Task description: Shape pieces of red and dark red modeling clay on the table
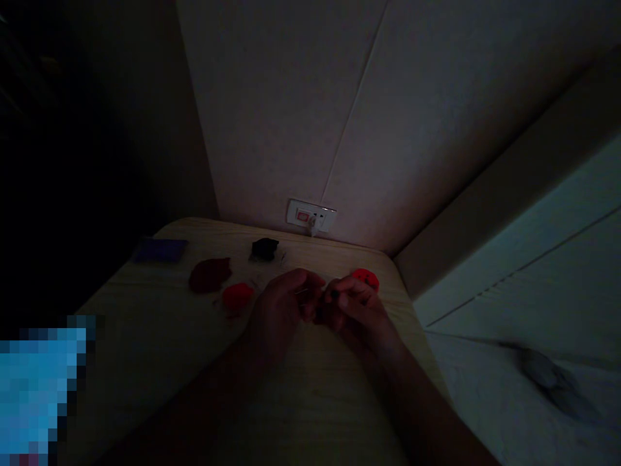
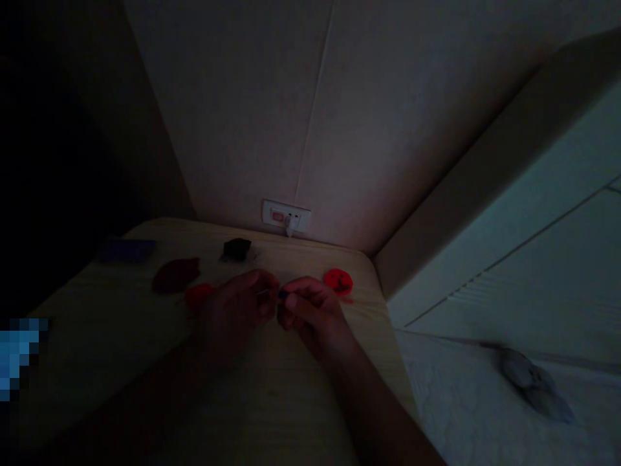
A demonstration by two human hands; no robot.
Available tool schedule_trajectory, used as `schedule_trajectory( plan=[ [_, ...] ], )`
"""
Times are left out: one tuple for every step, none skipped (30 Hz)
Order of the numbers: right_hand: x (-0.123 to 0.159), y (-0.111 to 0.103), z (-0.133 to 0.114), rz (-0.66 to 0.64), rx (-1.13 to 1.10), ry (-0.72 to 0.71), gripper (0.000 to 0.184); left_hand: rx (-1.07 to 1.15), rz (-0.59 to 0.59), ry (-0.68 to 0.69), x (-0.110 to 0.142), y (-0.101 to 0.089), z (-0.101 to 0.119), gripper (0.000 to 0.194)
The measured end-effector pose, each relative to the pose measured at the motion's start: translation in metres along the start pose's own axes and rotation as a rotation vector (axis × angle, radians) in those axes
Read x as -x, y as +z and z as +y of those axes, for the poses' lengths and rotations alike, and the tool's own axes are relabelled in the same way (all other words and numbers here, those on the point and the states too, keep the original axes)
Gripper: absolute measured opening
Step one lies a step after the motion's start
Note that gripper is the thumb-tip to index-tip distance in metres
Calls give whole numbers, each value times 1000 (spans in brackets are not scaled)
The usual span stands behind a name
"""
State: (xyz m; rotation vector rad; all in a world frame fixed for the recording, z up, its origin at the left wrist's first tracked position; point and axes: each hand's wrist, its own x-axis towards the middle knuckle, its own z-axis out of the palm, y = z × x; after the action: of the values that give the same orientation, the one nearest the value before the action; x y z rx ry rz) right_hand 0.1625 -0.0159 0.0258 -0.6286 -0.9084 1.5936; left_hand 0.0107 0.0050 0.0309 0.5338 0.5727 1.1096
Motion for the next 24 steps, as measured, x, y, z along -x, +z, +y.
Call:
schedule_trajectory(
  plan=[
    [0,0,0,0,-2,0,16,-6,3,-1,0,0,0,23],
    [0,0,0,1,-2,1,16,-9,6,-2,0,0,0,24],
    [0,0,0,1,0,4,16,-10,6,-6,0,0,0,24],
    [1,1,-1,2,5,10,16,-9,6,-10,1,0,1,24],
    [1,1,-1,5,8,15,16,-7,6,-14,1,0,1,23],
    [1,1,-1,5,9,17,16,-7,8,-18,1,0,1,24],
    [1,1,-1,4,9,17,16,-7,10,-18,1,0,1,24],
    [1,1,-1,3,10,18,17,-6,12,-19,1,0,1,24],
    [1,1,-1,2,12,16,17,-5,15,-17,1,0,1,25],
    [1,0,-1,2,15,13,17,-3,16,-15,1,0,1,25],
    [0,0,-1,-1,18,8,17,-3,16,-14,1,0,1,26],
    [0,0,-1,-4,18,6,17,-4,13,-16,2,0,1,26],
    [0,0,0,-6,16,2,16,-6,9,-18,2,0,1,27],
    [0,0,0,-9,14,-1,16,-12,6,-18,2,0,1,27],
    [0,0,0,-11,12,-1,16,-20,1,-11,2,0,1,27],
    [0,0,0,-9,12,1,17,-31,-4,0,2,1,1,27],
    [0,0,0,-8,13,3,18,-41,-10,12,2,1,1,26],
    [1,0,-1,-5,16,6,18,-51,-17,21,2,2,0,25],
    [1,0,-1,-2,19,8,19,-61,-25,26,2,3,0,25],
    [1,1,-2,1,21,12,19,-67,-33,28,2,4,1,25],
    [1,1,-2,5,21,12,18,-72,-41,28,3,4,1,25],
    [1,2,-3,9,22,15,18,-78,-48,27,3,5,1,25],
    [1,2,-3,13,23,21,18,-85,-56,27,3,5,1,26],
    [2,3,-4,16,22,25,18,-92,-62,31,4,5,1,26]
  ],
)
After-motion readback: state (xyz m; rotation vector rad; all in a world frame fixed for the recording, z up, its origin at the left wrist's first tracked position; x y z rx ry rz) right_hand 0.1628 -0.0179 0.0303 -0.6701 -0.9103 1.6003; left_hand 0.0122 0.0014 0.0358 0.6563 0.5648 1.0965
